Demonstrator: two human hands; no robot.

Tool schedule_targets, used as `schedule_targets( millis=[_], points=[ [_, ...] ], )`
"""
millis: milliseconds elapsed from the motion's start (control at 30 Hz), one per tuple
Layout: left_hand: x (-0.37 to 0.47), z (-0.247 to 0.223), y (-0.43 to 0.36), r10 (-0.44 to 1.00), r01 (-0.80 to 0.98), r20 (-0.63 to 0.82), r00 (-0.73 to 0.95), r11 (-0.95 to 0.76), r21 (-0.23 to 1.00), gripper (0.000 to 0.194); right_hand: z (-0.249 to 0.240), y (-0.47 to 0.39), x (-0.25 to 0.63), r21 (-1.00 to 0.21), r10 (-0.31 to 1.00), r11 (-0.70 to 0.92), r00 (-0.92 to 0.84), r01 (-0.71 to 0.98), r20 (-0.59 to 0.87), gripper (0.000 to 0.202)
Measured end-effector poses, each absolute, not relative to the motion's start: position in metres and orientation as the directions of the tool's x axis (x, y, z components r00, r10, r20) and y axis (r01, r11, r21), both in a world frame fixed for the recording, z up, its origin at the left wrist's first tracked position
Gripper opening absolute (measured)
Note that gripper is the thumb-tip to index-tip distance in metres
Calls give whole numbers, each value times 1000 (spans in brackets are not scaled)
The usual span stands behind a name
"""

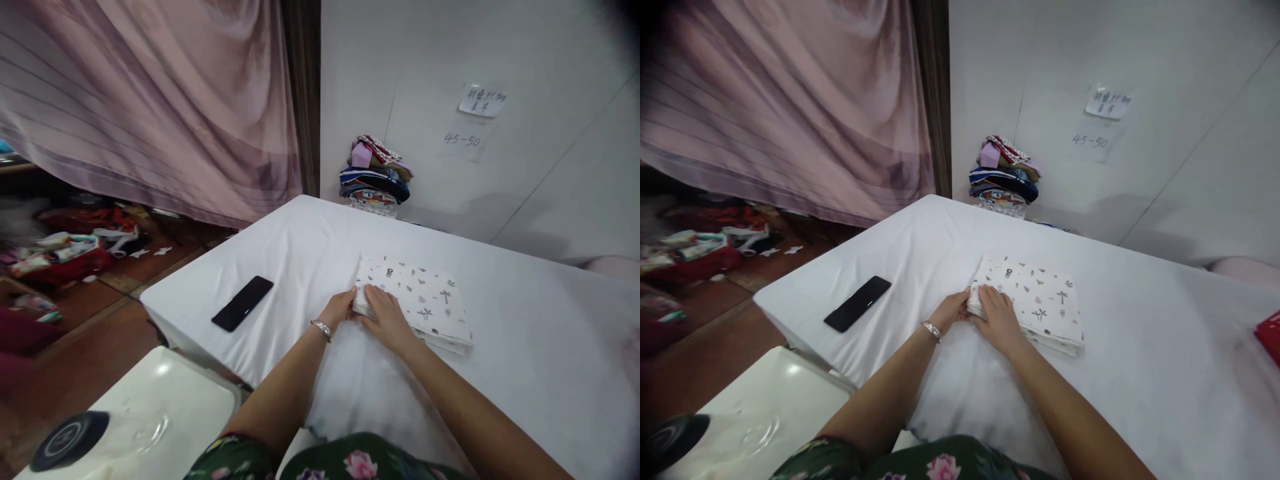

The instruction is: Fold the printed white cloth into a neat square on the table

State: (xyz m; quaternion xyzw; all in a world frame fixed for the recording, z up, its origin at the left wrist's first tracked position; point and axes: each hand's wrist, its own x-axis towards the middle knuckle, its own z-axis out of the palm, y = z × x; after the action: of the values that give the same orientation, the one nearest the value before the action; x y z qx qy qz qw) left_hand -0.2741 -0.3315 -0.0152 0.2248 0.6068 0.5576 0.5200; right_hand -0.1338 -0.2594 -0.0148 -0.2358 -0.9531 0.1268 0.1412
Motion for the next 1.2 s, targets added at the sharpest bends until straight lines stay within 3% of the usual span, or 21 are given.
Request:
schedule_targets(
  millis=[333,633,800,967,1200],
  points=[
    [-272,-20,-327,834,-233,-367,-412,293,927,55,-39,-267,-149,-363,550,829,-733,425,400,55],
    [-271,-22,-327,852,-332,-353,-386,228,915,36,-34,-264,-142,-501,618,760,-701,414,358,48],
    [-270,-25,-328,882,-276,-302,-363,208,938,3,-40,-264,-143,-433,585,801,-692,413,422,48],
    [-268,-33,-324,874,-120,-237,-424,205,971,13,-49,-265,-144,-297,440,896,-749,330,495,53],
    [-268,-43,-322,871,-23,-191,-453,203,979,13,-53,-263,-144,-363,535,843,-677,396,505,57]
  ],
)
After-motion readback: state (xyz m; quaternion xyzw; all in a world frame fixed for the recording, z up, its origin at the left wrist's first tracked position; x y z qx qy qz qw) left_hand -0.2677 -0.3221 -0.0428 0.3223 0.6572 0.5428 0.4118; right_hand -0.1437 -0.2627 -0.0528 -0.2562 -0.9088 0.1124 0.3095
